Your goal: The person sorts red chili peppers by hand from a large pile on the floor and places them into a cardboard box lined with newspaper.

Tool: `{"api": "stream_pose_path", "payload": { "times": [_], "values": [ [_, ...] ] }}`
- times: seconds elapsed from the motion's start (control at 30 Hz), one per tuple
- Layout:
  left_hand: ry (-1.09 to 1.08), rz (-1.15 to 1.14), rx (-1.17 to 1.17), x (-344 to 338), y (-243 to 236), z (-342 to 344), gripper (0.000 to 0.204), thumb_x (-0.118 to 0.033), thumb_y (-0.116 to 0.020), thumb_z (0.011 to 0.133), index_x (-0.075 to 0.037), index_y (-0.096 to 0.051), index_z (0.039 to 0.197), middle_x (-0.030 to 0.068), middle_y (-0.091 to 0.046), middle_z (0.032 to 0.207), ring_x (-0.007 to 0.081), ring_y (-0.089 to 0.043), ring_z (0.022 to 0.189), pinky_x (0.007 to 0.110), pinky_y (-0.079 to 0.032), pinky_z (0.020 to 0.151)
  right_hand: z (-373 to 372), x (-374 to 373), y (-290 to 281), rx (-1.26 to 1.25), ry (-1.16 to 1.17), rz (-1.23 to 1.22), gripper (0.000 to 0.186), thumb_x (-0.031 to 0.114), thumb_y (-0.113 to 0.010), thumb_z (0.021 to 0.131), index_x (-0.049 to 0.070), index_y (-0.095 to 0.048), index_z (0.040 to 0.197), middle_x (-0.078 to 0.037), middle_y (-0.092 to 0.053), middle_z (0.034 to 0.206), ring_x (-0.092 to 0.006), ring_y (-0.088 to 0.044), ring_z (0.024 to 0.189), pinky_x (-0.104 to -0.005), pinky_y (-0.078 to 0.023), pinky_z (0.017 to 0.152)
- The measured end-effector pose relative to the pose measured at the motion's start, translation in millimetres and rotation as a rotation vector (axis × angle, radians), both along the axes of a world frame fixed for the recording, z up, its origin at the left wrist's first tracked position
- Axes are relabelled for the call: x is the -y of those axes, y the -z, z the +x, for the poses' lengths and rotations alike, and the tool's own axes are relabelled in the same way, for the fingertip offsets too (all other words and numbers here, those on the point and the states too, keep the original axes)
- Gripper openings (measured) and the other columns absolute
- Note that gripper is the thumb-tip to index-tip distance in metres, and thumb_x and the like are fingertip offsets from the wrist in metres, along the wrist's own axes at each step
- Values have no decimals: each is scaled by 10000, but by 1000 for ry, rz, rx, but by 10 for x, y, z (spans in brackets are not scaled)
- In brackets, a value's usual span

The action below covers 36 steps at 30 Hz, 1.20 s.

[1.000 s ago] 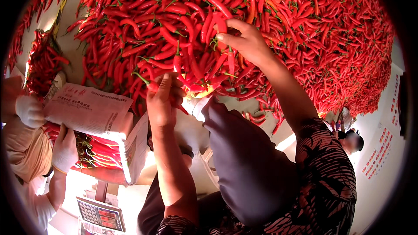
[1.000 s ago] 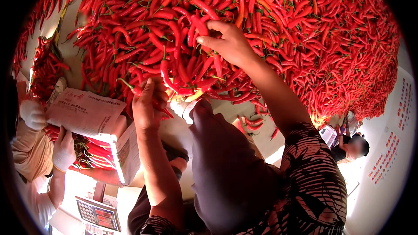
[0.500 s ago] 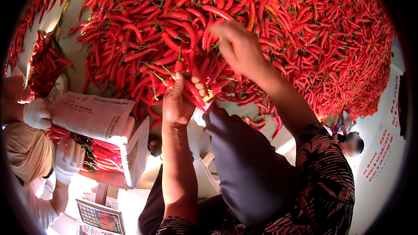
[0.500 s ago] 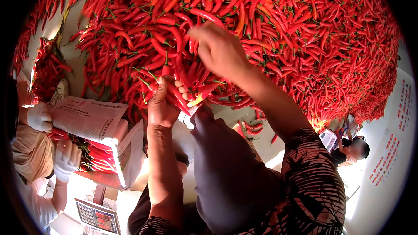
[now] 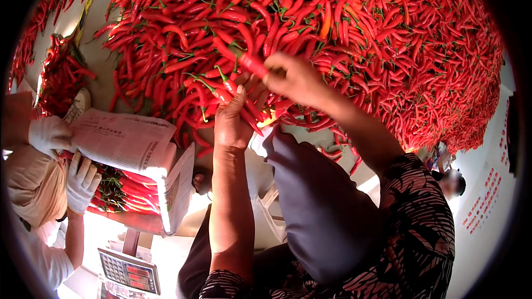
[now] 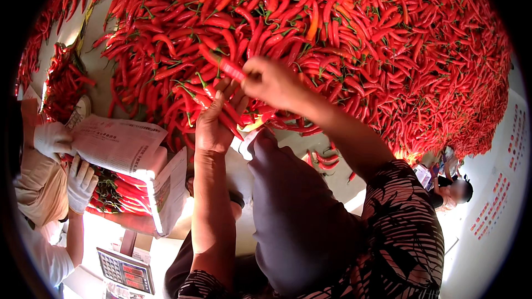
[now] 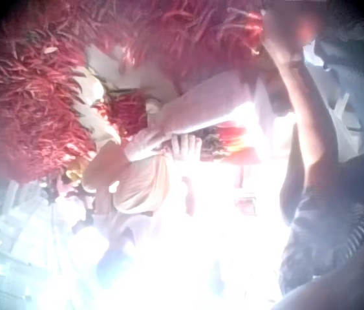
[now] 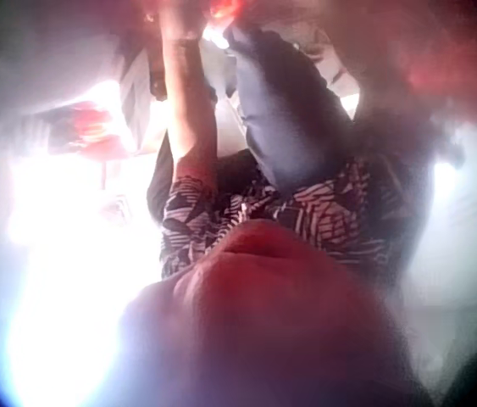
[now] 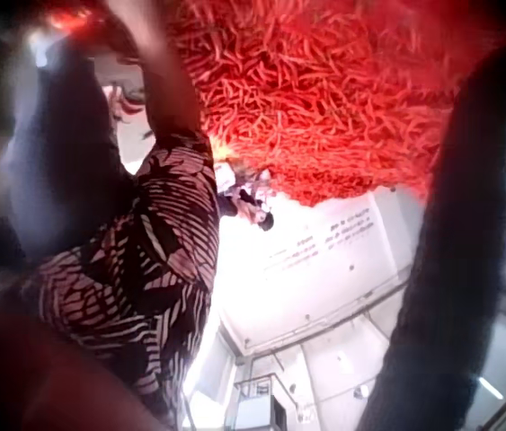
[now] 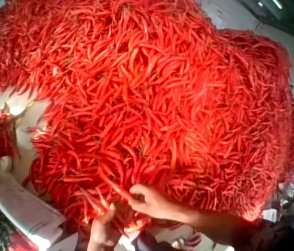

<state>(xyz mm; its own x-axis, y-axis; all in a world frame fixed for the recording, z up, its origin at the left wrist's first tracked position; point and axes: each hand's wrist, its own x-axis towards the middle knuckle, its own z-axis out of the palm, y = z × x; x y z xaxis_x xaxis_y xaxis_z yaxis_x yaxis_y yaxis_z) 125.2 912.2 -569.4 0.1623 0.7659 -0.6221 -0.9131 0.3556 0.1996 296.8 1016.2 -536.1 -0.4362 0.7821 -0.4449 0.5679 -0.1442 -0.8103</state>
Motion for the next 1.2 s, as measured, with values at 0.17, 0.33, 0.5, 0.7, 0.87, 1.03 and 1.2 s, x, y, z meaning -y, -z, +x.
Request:
{"api": "stream_pose_path", "payload": {
  "times": [0.17, 0.33, 0.5, 0.7, 0.87, 1.03, 1.2],
  "values": [
    [-77, -8, -17, 54, -21, 62, 357, -136, -614, 1034, 25, -564, 1348, 156, -650, 1294, 303, -632, 1198, 483, -527, 1047, -161, 228, -42, 23, -129, 127, 224, 194, -683, 930, 24, -679, 1076, -165, -713, 943, -290, -715, 851, -398, -545, 745],
    [-22, -25, 81, 178, 150, -68, 343, -158, -567, 1051, 7, -558, 1351, 131, -666, 1065, 280, -651, 952, 457, -556, 897, 252, -662, 138, 437, -213, 821, 194, 97, -638, 915, 78, -706, 1096, -92, -667, 1071, -310, -647, 1036, -435, -510, 911],
    [-38, 35, 15, 156, 104, -102, 351, -168, -594, 1037, -6, -572, 1347, 89, -636, 994, 235, -597, 874, 412, -534, 828, 432, -883, 250, 564, -449, 782, 194, 149, -708, 869, 100, -721, 1056, -63, -637, 1135, -282, -585, 1158, -477, -441, 998],
    [38, -18, -181, 175, 114, -164, 276, -77, -628, 996, 0, -619, 1261, 106, -680, 1095, 239, -642, 939, 397, -543, 865, 376, -642, -34, 484, -743, 560, 166, 183, -741, 840, 98, -704, 978, -85, -605, 1027, -298, -610, 1070, -462, -451, 953],
    [82, -61, -202, 148, 47, -182, 247, -84, -637, 995, 27, -637, 1215, 122, -704, 1034, 276, -699, 944, 389, -579, 844, 557, -597, -266, 448, -896, 519, 206, 237, -728, 863, 110, -730, 1025, -99, -625, 1006, -315, -632, 1021, -456, -473, 918],
    [71, -96, -138, 186, 40, -217, 212, -87, -604, 1007, 38, -628, 1177, 127, -691, 937, 264, -683, 825, 391, -580, 731, 489, -819, -321, 410, -542, 507, 181, 231, -610, 977, 88, -693, 1050, -128, -658, 1033, -331, -667, 933, -471, -521, 814],
    [53, -6, -48, 188, 42, -161, 227, -81, -602, 998, 32, -622, 1194, 98, -648, 905, 231, -627, 783, 359, -533, 709, 298, -966, 3, 635, -194, 657, 197, 158, -651, 927, 84, -650, 1110, -102, -638, 1129, -357, -644, 971, -449, -533, 866]
  ]
}}
